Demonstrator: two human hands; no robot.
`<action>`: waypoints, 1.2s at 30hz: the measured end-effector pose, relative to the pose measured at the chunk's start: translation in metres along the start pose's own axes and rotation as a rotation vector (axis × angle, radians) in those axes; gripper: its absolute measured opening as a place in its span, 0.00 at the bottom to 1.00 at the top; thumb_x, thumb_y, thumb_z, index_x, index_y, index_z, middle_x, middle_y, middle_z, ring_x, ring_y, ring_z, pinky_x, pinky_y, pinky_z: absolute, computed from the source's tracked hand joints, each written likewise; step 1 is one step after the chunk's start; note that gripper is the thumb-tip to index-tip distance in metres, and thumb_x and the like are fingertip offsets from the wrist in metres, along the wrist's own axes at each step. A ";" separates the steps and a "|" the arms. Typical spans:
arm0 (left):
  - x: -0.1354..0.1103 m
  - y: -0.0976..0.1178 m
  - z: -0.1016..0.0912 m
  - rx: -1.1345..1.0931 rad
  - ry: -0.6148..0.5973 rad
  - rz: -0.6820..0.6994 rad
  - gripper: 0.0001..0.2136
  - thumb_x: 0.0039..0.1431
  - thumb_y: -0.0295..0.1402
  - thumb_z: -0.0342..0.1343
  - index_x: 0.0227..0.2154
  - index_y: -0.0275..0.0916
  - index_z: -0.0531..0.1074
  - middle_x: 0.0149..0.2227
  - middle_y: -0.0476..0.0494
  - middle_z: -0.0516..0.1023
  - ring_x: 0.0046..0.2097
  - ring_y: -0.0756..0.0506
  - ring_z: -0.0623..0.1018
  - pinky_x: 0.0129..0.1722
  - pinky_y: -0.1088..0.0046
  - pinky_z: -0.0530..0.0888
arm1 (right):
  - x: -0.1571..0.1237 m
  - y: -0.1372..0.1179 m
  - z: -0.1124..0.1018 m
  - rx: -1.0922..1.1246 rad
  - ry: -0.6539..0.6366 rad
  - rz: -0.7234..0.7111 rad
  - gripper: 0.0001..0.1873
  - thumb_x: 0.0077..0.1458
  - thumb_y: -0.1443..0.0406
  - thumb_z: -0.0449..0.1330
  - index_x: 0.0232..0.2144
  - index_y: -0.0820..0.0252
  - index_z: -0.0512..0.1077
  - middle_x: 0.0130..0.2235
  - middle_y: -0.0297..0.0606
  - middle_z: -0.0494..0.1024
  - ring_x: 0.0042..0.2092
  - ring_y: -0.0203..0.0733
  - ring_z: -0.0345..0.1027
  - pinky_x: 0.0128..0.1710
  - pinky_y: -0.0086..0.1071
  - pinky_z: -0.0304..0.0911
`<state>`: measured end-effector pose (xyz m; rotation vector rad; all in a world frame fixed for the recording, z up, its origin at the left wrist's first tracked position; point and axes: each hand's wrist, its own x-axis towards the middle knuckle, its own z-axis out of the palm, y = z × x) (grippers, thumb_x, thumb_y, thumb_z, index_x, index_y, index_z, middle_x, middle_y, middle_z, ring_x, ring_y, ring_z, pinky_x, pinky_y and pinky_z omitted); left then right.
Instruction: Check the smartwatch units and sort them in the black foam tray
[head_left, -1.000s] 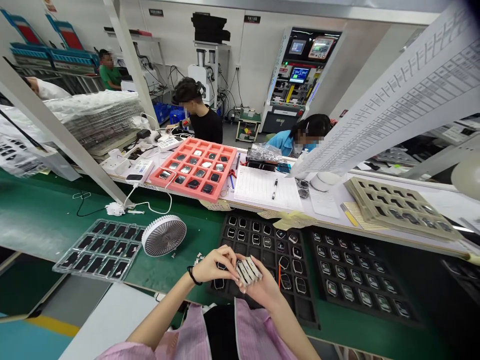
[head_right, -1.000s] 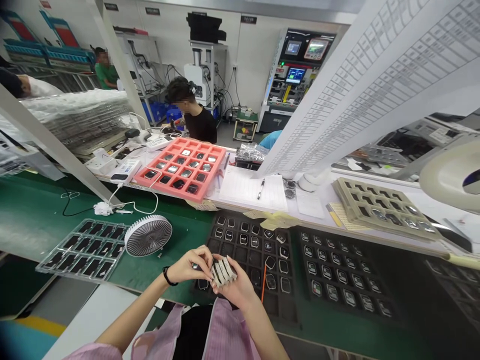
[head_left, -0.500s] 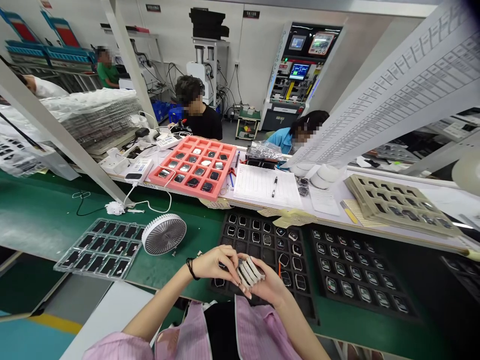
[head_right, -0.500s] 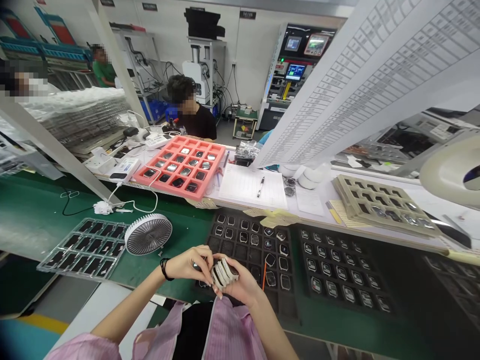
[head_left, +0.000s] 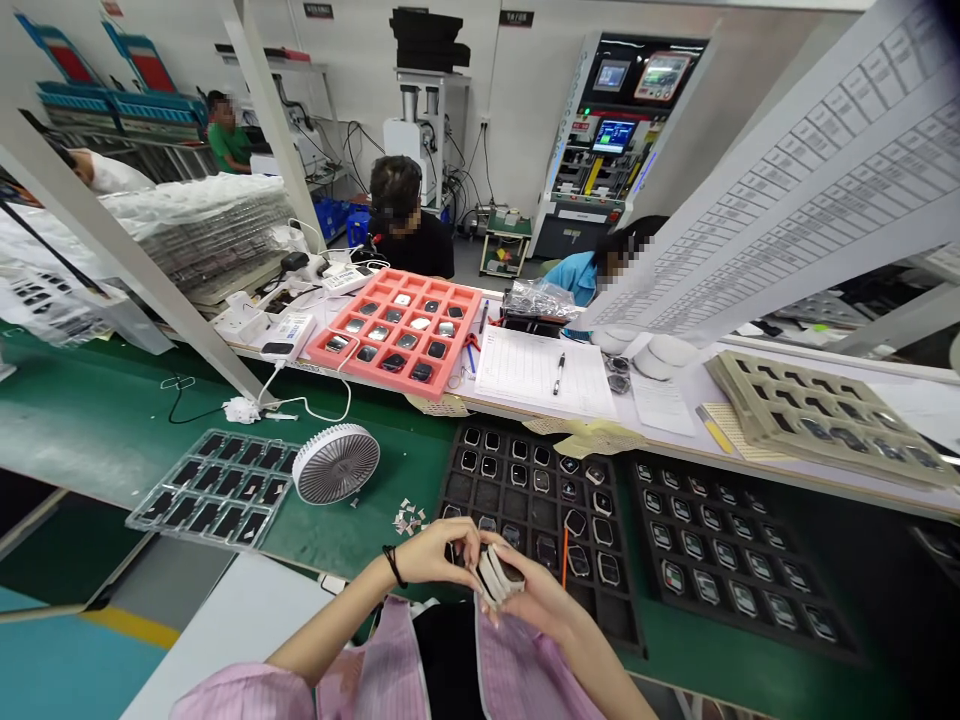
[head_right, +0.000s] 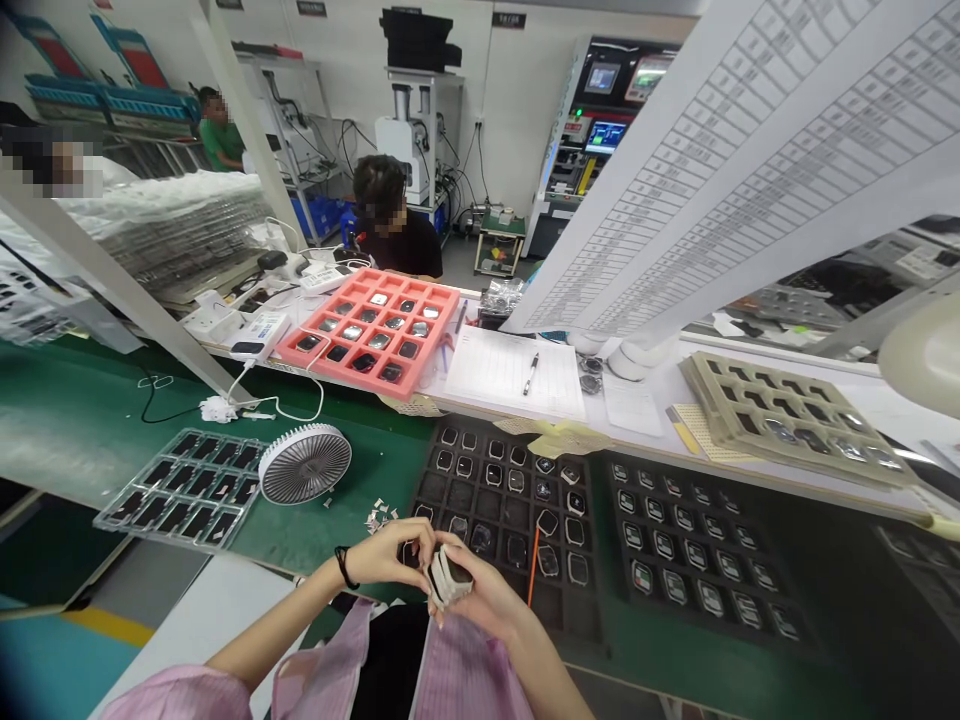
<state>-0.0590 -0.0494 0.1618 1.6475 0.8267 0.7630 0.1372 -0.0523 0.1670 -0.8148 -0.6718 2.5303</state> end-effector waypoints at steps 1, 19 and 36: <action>-0.004 -0.009 0.007 0.024 0.027 -0.025 0.20 0.43 0.49 0.65 0.24 0.36 0.71 0.27 0.51 0.67 0.29 0.52 0.66 0.29 0.76 0.64 | 0.000 0.008 -0.004 -0.017 0.022 0.006 0.18 0.55 0.57 0.58 0.47 0.55 0.67 0.27 0.36 0.76 0.25 0.42 0.72 0.22 0.32 0.63; -0.016 -0.148 -0.006 0.568 0.527 -0.874 0.06 0.59 0.30 0.54 0.38 0.34 0.70 0.46 0.40 0.70 0.48 0.42 0.71 0.47 0.61 0.69 | 0.009 0.020 -0.029 0.118 0.224 -0.123 0.29 0.51 0.55 0.63 0.53 0.54 0.61 0.32 0.38 0.78 0.25 0.42 0.71 0.23 0.33 0.60; 0.022 -0.007 0.032 -0.049 0.760 -0.289 0.15 0.52 0.45 0.59 0.34 0.38 0.79 0.32 0.44 0.77 0.29 0.49 0.76 0.29 0.74 0.74 | 0.026 0.002 0.017 0.068 0.424 -0.613 0.29 0.52 0.55 0.62 0.56 0.47 0.62 0.41 0.35 0.74 0.35 0.41 0.69 0.31 0.34 0.65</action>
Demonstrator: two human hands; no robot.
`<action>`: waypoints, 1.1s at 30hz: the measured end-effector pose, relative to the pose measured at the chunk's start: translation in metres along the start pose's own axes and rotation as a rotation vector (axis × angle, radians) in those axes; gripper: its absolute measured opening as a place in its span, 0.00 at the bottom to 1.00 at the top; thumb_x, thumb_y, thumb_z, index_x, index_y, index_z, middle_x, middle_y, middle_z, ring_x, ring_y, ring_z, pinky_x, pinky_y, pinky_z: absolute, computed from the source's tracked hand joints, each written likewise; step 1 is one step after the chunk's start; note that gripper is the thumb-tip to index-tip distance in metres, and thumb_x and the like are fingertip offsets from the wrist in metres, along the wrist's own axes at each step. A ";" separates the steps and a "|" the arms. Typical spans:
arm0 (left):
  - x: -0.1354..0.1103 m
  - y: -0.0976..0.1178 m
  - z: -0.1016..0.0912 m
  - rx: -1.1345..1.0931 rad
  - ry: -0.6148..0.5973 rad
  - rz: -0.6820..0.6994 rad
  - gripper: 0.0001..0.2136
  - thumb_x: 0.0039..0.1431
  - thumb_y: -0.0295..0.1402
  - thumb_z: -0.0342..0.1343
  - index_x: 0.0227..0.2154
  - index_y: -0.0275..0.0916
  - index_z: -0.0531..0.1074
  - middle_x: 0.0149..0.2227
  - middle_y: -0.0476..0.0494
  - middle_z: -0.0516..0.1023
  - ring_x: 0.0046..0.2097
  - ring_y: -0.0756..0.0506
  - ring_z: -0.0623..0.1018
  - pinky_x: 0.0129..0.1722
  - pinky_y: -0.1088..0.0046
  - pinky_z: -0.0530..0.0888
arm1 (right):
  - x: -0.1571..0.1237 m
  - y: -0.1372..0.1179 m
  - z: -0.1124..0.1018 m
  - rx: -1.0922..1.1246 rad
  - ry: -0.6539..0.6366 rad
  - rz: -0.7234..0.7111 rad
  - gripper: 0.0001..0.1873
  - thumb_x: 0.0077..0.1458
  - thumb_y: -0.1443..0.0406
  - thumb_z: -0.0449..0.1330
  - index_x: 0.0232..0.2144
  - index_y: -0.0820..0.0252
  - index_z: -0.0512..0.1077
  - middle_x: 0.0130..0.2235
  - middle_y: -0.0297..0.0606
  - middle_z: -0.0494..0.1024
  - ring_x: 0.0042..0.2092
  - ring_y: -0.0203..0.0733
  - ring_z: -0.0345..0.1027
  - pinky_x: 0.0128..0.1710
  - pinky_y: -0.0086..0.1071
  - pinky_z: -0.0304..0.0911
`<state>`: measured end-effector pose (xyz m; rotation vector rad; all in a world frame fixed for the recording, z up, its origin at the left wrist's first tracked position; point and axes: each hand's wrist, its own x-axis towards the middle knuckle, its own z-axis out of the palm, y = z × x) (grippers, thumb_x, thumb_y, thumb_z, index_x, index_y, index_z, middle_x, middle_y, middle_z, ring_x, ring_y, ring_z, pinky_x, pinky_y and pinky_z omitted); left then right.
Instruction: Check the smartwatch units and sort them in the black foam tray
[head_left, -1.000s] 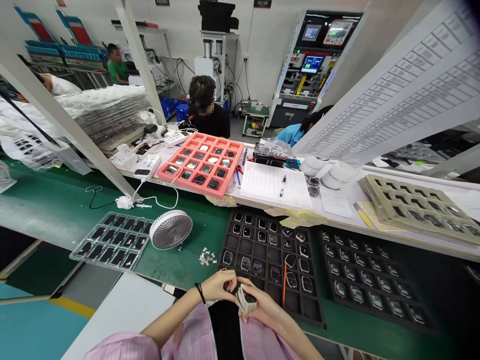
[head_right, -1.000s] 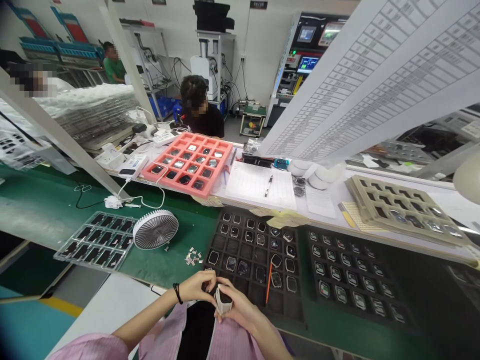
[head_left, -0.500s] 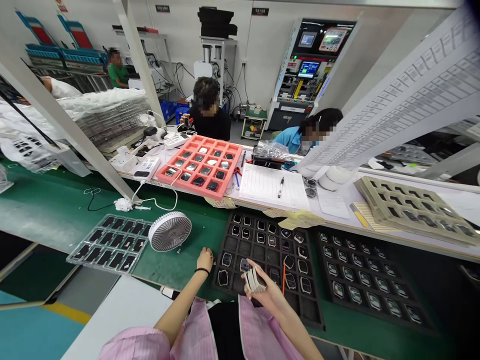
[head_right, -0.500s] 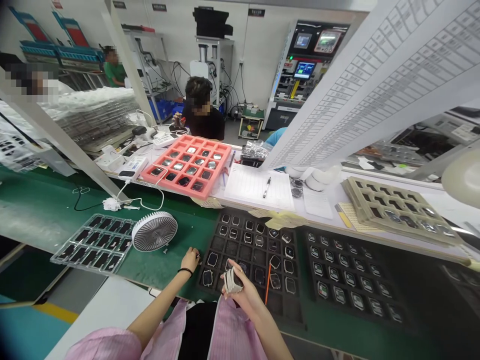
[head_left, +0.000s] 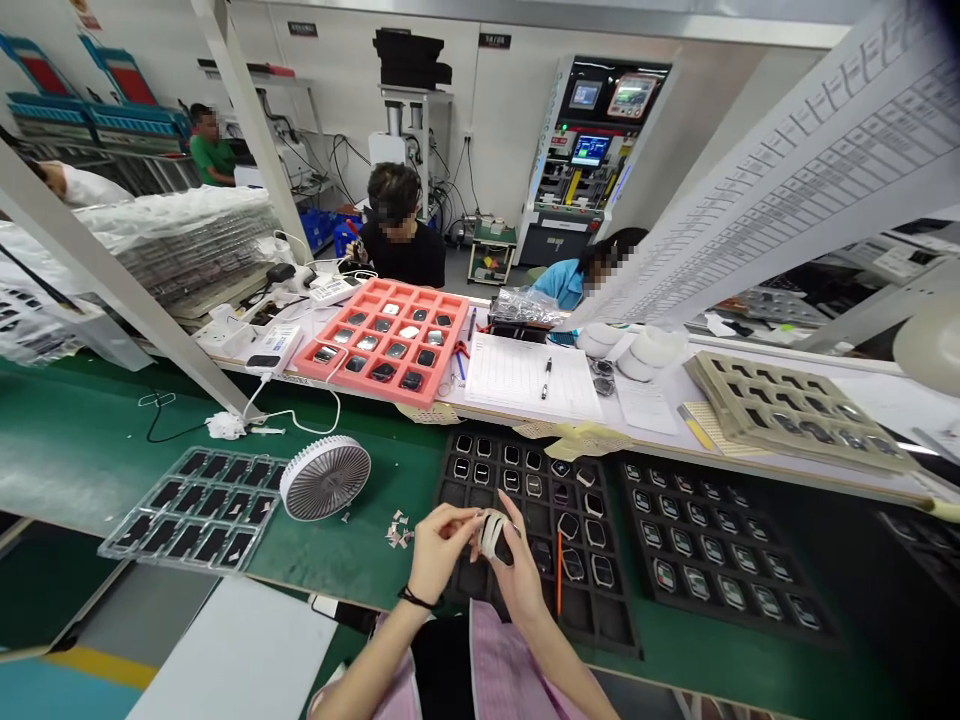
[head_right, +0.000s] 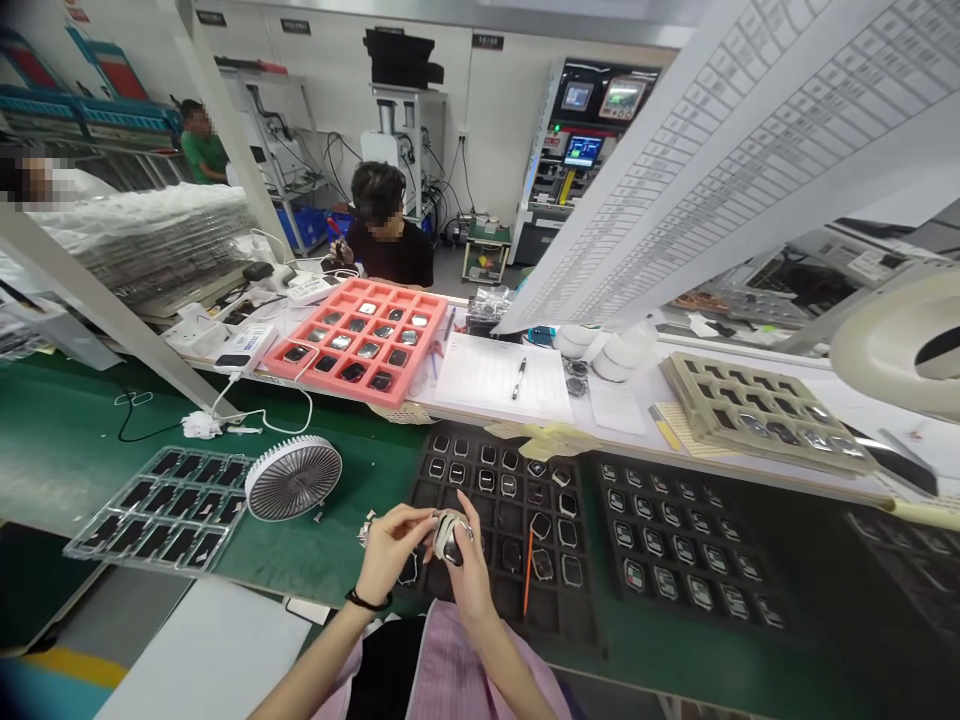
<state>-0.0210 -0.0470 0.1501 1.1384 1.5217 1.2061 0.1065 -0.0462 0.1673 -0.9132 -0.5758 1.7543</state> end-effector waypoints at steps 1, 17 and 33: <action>-0.004 0.007 0.006 -0.091 0.007 0.006 0.15 0.52 0.45 0.59 0.34 0.38 0.79 0.31 0.45 0.76 0.24 0.51 0.74 0.24 0.75 0.72 | 0.000 -0.001 0.001 -0.016 0.017 -0.010 0.29 0.52 0.55 0.62 0.55 0.46 0.62 0.42 0.35 0.74 0.36 0.41 0.69 0.32 0.34 0.65; -0.017 0.014 0.033 -0.106 0.187 0.100 0.16 0.55 0.48 0.56 0.32 0.41 0.80 0.34 0.40 0.76 0.38 0.42 0.74 0.38 0.66 0.72 | -0.003 0.010 0.001 -0.269 0.110 -0.281 0.28 0.55 0.52 0.58 0.56 0.45 0.57 0.50 0.36 0.67 0.52 0.45 0.61 0.58 0.43 0.51; 0.013 -0.085 -0.045 0.705 -0.170 -0.011 0.15 0.64 0.29 0.43 0.46 0.38 0.72 0.47 0.39 0.72 0.49 0.43 0.72 0.52 0.64 0.67 | 0.004 0.024 -0.026 -0.179 0.059 0.112 0.38 0.49 0.51 0.63 0.58 0.48 0.54 0.38 0.32 0.72 0.30 0.38 0.70 0.32 0.35 0.66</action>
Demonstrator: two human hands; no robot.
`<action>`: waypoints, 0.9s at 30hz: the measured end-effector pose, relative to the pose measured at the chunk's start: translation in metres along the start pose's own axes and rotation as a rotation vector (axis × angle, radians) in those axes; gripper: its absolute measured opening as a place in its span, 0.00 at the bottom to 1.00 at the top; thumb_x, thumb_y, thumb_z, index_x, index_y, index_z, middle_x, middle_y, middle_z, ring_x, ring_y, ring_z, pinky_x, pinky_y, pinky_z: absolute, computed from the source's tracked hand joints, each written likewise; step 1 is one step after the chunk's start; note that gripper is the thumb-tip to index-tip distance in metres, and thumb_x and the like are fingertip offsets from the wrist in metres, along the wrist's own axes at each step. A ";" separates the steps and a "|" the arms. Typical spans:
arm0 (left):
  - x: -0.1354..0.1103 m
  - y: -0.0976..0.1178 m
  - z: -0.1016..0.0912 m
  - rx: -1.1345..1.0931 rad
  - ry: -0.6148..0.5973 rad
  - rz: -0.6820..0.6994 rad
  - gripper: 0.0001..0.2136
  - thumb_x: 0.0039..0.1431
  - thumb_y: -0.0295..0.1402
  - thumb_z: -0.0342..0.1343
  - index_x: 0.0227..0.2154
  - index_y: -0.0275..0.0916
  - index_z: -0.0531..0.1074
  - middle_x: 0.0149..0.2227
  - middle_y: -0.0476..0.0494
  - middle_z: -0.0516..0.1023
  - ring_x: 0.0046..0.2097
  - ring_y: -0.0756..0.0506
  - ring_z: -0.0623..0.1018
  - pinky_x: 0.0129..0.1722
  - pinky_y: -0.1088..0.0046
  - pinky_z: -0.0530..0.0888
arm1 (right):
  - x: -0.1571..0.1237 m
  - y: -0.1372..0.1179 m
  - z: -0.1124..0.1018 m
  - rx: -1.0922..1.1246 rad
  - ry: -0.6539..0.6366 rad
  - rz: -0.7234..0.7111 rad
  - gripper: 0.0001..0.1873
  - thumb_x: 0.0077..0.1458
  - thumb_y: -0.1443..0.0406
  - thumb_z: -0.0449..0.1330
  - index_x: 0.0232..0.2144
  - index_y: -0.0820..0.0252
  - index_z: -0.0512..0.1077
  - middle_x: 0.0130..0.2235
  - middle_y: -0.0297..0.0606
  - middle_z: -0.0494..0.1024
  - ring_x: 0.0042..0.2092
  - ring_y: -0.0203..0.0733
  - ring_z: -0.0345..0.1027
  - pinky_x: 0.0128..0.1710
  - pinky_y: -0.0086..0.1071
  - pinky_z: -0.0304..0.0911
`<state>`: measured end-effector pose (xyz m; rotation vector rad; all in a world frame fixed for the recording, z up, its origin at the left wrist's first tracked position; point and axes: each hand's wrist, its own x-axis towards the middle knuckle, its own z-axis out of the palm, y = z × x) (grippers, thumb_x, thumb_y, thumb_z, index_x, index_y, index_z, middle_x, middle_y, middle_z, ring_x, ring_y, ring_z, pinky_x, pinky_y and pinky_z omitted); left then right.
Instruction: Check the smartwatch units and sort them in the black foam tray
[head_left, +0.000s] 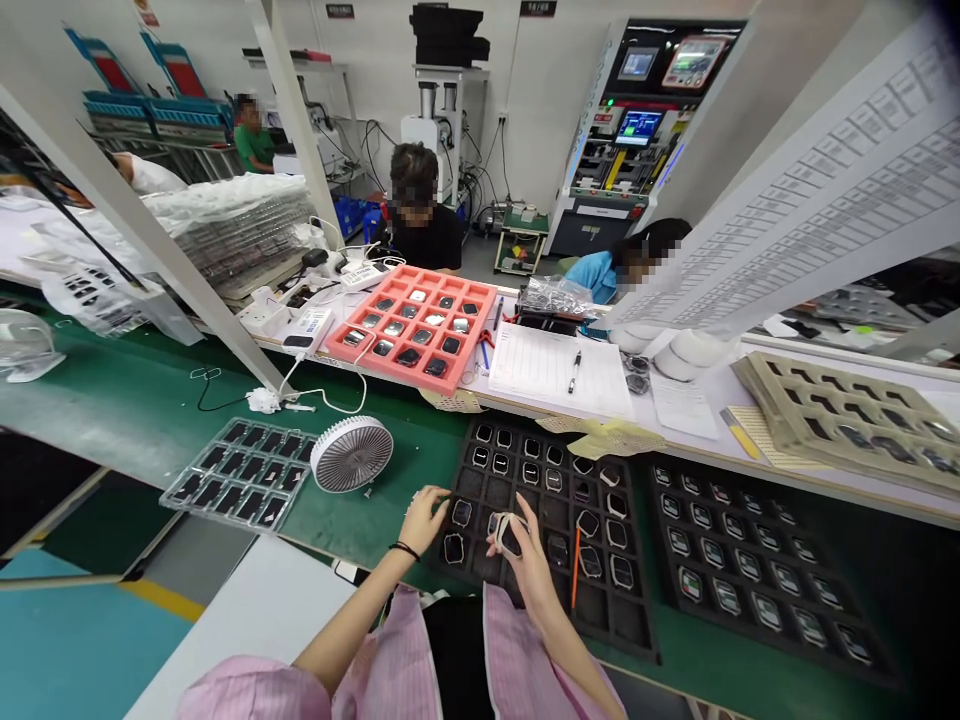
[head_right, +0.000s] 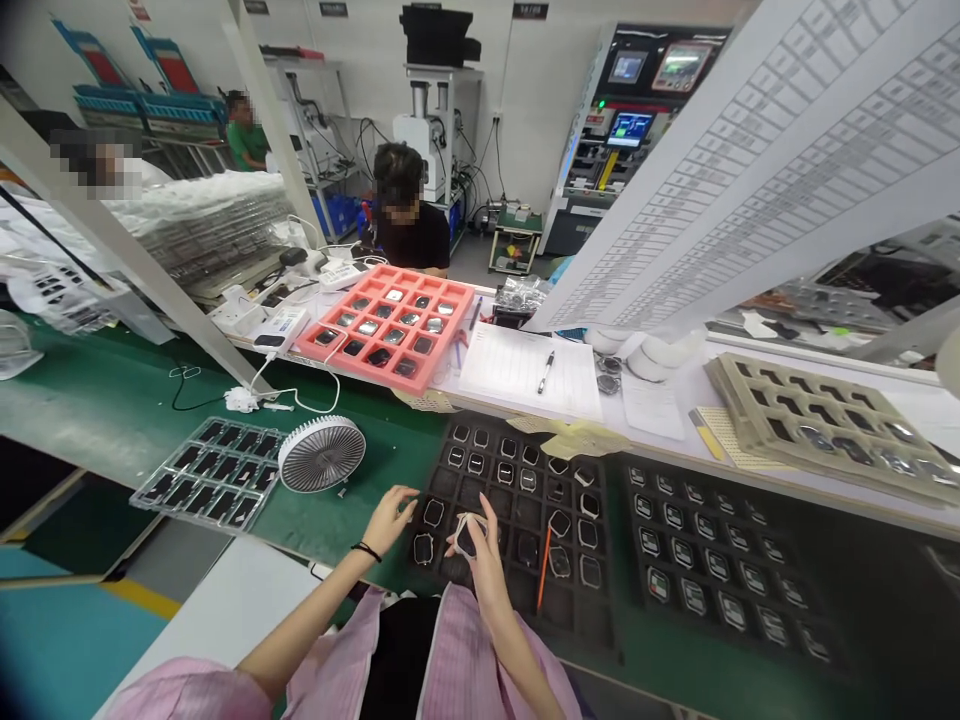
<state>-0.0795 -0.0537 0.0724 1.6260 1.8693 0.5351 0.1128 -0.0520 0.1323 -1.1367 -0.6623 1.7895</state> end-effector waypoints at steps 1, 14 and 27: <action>0.003 -0.013 0.004 0.047 -0.016 -0.043 0.13 0.62 0.26 0.45 0.43 0.38 0.73 0.45 0.38 0.73 0.48 0.42 0.71 0.51 0.62 0.67 | 0.000 -0.002 0.000 0.008 -0.001 0.007 0.37 0.49 0.51 0.63 0.58 0.49 0.54 0.38 0.32 0.72 0.29 0.38 0.70 0.32 0.35 0.66; 0.018 -0.047 0.035 0.139 -0.169 -0.051 0.06 0.60 0.32 0.55 0.34 0.34 0.72 0.40 0.43 0.75 0.45 0.43 0.74 0.49 0.57 0.69 | -0.002 -0.017 0.010 0.225 -0.144 0.098 0.38 0.47 0.54 0.65 0.57 0.55 0.58 0.34 0.37 0.77 0.28 0.42 0.70 0.27 0.36 0.62; -0.010 0.091 -0.075 -0.642 -0.157 0.615 0.08 0.55 0.36 0.60 0.29 0.37 0.79 0.33 0.41 0.80 0.39 0.45 0.79 0.40 0.70 0.75 | -0.007 -0.044 0.016 0.346 -0.450 0.424 0.22 0.51 0.55 0.61 0.47 0.58 0.68 0.29 0.34 0.77 0.26 0.42 0.71 0.21 0.30 0.57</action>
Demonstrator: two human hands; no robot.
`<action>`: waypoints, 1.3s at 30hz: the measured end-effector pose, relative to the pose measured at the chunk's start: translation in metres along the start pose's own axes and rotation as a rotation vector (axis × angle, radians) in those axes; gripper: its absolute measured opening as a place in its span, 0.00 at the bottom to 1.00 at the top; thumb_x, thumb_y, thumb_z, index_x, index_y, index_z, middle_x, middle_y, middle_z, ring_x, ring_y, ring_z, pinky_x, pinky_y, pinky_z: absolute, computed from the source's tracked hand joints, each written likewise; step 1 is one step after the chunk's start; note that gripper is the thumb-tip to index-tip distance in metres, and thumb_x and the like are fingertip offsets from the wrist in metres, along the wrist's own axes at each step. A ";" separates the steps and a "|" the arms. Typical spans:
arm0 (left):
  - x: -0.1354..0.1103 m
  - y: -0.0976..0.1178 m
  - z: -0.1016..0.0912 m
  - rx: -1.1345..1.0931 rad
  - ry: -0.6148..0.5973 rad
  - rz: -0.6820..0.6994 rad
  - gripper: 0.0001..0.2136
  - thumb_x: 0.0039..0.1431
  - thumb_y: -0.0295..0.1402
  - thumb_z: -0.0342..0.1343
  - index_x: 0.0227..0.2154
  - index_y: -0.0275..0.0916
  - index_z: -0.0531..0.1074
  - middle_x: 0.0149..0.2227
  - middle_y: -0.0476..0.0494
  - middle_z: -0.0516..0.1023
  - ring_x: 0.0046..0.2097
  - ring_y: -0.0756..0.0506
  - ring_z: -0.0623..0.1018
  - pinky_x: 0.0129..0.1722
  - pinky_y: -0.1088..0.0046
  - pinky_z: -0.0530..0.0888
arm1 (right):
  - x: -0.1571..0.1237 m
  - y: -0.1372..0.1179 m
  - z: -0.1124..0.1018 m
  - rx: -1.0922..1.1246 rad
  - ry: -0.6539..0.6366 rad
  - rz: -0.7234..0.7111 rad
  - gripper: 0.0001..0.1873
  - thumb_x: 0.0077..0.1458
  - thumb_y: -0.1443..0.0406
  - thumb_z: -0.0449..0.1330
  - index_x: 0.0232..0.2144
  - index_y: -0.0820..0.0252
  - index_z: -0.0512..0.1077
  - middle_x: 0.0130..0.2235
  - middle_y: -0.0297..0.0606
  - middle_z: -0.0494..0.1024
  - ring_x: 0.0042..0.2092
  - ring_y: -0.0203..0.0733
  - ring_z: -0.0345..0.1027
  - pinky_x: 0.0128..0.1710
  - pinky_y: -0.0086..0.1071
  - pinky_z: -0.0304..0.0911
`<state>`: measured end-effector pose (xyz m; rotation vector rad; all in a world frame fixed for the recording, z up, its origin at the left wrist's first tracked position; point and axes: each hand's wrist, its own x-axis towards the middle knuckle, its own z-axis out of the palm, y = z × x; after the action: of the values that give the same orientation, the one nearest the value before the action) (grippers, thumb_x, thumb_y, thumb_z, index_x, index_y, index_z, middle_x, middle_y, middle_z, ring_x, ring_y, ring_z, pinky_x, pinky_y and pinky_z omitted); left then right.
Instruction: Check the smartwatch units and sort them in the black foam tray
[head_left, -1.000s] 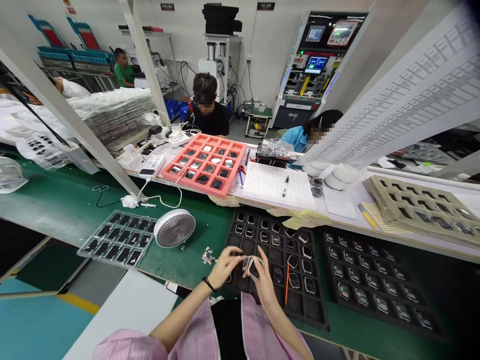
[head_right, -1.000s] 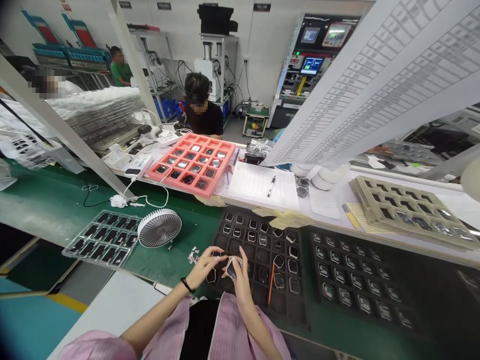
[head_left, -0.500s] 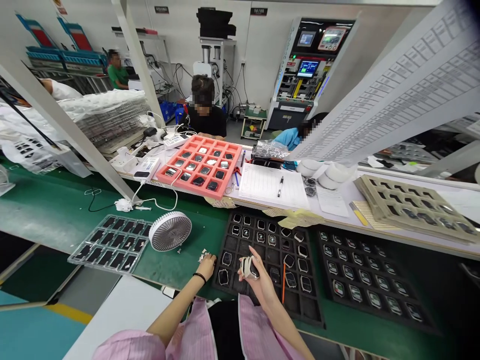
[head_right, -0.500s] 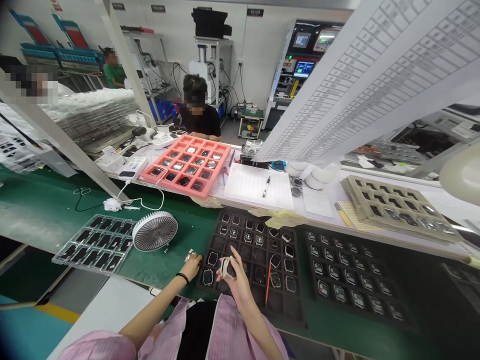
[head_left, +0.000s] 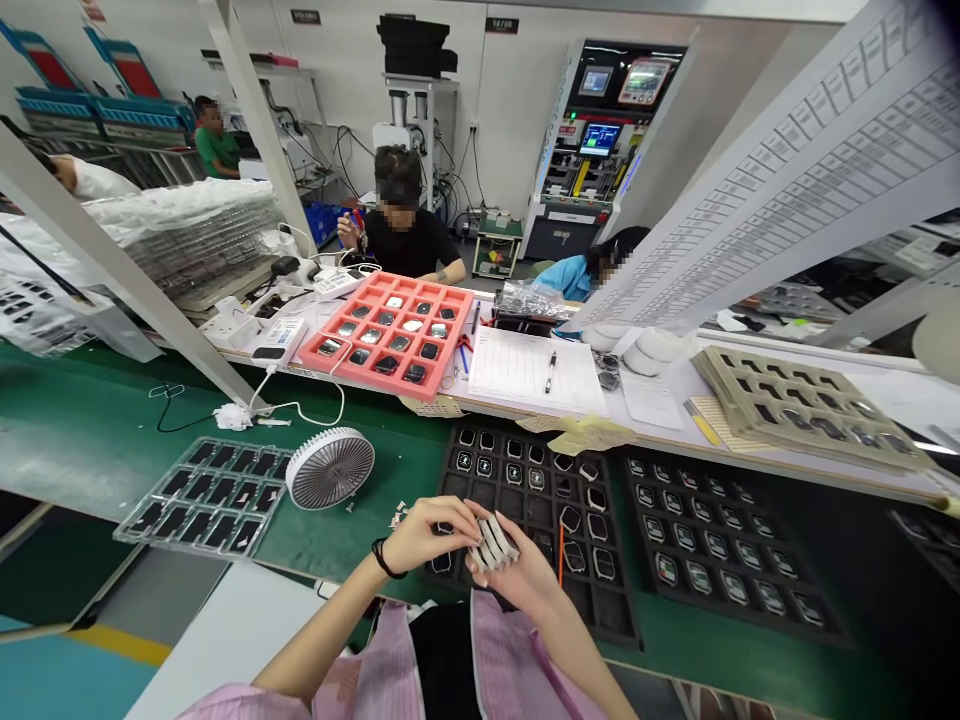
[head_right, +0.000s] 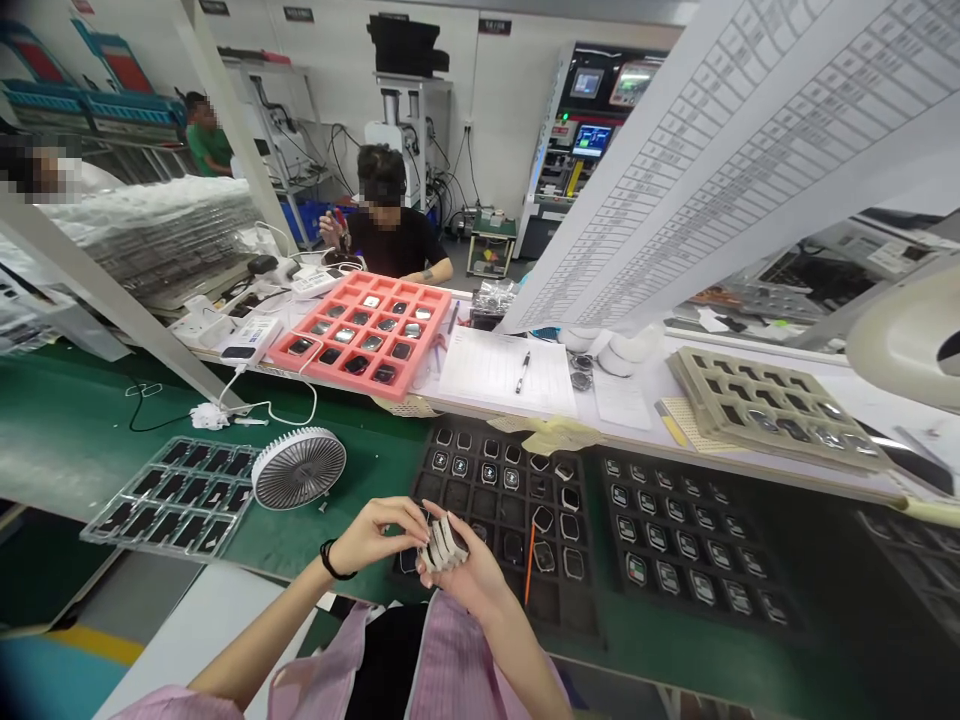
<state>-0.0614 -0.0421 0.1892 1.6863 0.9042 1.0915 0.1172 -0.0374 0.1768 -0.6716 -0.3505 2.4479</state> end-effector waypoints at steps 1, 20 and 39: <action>0.004 0.008 -0.001 -0.034 -0.030 0.058 0.07 0.55 0.35 0.60 0.29 0.37 0.79 0.32 0.41 0.80 0.40 0.45 0.79 0.41 0.69 0.74 | 0.000 0.000 0.001 0.005 -0.027 0.015 0.19 0.51 0.55 0.60 0.43 0.59 0.69 0.28 0.33 0.76 0.26 0.42 0.70 0.21 0.29 0.56; 0.027 0.029 -0.017 0.151 -0.332 0.113 0.10 0.58 0.40 0.56 0.33 0.43 0.81 0.33 0.43 0.79 0.38 0.47 0.72 0.42 0.71 0.69 | -0.004 0.001 0.007 -0.048 -0.117 0.129 0.17 0.55 0.54 0.56 0.32 0.64 0.72 0.31 0.42 0.78 0.26 0.41 0.70 0.19 0.27 0.54; -0.003 -0.100 -0.038 0.584 -0.195 -0.489 0.08 0.58 0.37 0.56 0.34 0.37 0.70 0.37 0.45 0.73 0.38 0.48 0.74 0.38 0.73 0.70 | 0.005 -0.006 -0.016 -0.274 0.240 -0.112 0.37 0.51 0.57 0.63 0.59 0.54 0.54 0.32 0.37 0.79 0.27 0.43 0.73 0.25 0.35 0.66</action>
<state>-0.1080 -0.0015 0.1016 1.8374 1.5017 0.3380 0.1253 -0.0280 0.1639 -1.0223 -0.6157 2.2029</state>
